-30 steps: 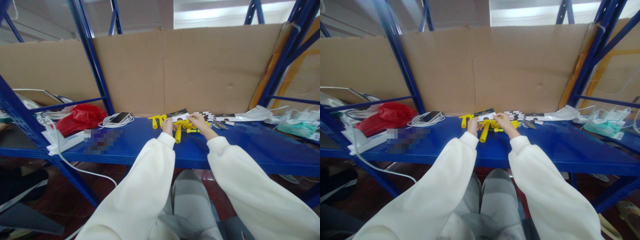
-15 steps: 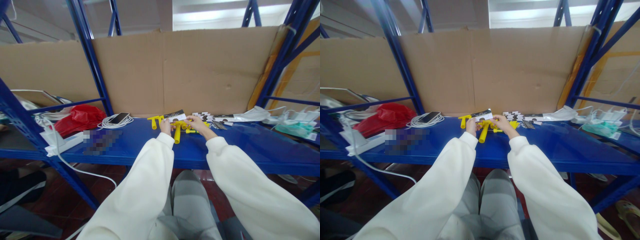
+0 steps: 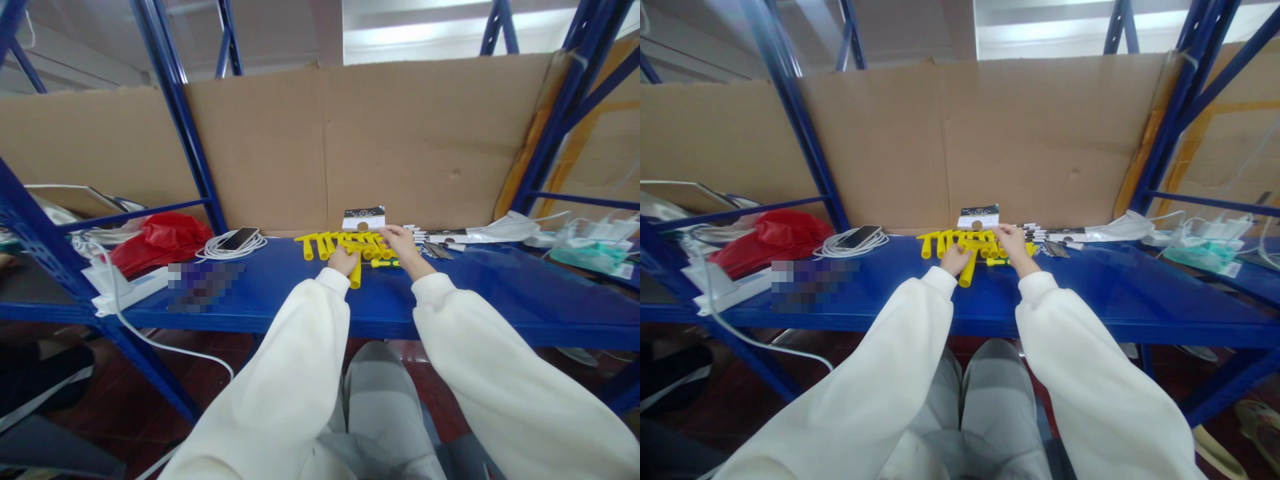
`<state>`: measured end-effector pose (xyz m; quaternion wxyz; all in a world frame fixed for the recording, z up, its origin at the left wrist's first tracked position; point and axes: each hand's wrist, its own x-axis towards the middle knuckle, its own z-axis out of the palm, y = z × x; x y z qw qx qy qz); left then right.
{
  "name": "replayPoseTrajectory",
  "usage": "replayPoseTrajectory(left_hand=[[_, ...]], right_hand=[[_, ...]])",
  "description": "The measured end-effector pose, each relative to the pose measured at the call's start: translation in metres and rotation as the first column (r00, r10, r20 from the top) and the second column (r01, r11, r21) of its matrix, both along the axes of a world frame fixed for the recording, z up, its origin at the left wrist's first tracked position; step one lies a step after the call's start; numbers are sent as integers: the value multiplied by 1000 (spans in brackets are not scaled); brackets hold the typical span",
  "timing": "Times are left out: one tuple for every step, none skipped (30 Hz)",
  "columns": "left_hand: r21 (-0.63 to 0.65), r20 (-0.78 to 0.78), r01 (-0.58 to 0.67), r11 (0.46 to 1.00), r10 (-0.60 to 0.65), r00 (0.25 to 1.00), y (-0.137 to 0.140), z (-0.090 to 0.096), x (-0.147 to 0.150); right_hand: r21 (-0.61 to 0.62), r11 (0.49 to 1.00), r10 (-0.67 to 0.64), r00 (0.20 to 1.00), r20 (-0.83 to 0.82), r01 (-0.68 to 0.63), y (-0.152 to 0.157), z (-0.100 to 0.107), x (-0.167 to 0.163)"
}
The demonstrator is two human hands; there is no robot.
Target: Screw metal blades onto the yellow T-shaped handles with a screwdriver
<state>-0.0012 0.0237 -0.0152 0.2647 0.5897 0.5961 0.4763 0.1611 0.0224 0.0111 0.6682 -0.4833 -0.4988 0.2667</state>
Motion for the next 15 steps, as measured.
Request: replayPoseTrajectory(left_hand=[[-17,-93,10,1000,-12,996,-1,0,0],[-16,-143,20,1000,-22,989,-2,-1,0],[-14,-163,35,999,-36,986,-2,-1,1],[-17,-166,53,998,-55,985,-1,-2,1],[-20,-157,74,997,-76,985,0,-3,2],[-25,-141,94,995,-97,985,2,-4,2],[-32,-122,110,993,-113,986,4,-5,3],[-39,-98,118,992,-121,988,6,-6,4],[-41,-71,115,993,-117,991,7,-7,4],[-32,-38,101,994,-102,994,9,-7,5],[-13,7,78,997,-78,997,10,-7,5],[15,65,53,998,-54,996,11,-6,5],[47,136,32,998,-38,990,12,-5,5],[78,223,11,997,-28,974,13,-5,4],[102,331,-16,995,-19,943,15,-4,3]], right_hand=[[0,1000,-4,1000,6,4,1,0,0],[-1,1000,-6,1000,13,6,1,-1,0],[-2,1000,-9,1000,19,9,2,-1,0],[0,1000,-11,1000,26,11,2,-2,0],[2,1000,-11,999,33,11,3,-2,1],[5,1000,-11,999,41,11,3,-3,1],[8,1000,-9,999,51,9,4,-3,1],[11,1000,-6,998,60,5,4,-3,1],[12,1000,-1,998,69,0,4,-3,1],[13,1000,6,997,71,-7,4,-3,1],[12,1000,13,998,64,-14,3,-3,1],[11,1000,23,999,47,-24,2,-2,1],[11,999,34,999,22,-35,1,-1,1],[9,999,49,999,-9,-49,0,0,0],[4,998,65,997,-42,-65,-1,1,0]])
